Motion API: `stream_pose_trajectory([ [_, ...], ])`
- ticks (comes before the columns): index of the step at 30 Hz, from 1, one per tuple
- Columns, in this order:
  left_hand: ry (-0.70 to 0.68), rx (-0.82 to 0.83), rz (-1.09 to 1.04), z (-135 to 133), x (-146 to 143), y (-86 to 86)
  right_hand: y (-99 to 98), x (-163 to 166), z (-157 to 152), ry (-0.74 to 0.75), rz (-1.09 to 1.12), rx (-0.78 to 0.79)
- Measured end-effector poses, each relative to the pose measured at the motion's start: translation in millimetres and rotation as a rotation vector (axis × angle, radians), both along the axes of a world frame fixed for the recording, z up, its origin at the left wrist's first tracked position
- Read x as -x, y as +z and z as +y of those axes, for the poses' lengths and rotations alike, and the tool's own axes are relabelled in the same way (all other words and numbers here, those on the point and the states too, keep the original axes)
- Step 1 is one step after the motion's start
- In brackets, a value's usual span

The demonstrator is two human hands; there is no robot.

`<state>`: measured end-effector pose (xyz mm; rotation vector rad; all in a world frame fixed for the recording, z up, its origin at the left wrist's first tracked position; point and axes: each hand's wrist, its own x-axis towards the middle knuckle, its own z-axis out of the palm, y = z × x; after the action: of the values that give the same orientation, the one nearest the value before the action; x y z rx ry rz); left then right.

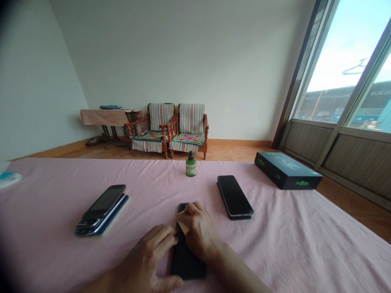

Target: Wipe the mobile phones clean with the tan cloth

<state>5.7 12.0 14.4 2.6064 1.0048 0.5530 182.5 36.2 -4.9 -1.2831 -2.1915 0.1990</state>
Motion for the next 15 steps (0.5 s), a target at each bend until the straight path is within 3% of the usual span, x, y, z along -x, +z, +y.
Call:
stream_pose_trajectory([
  [7, -0.019, 0.005, 0.008, 0.7, 2.5, -2.4, -3.3, -6.4, 0.0, -0.101, 0.036, -0.003],
  [13, -0.018, 0.006, -0.012, 1.6, 2.7, -3.5, -3.1, 2.3, 1.6, -0.012, 0.083, -0.008],
  [15, -0.020, 0.000, -0.015, 1.9, 3.2, -4.3, -3.1, 0.5, 2.6, -0.044, 0.079, -0.006],
])
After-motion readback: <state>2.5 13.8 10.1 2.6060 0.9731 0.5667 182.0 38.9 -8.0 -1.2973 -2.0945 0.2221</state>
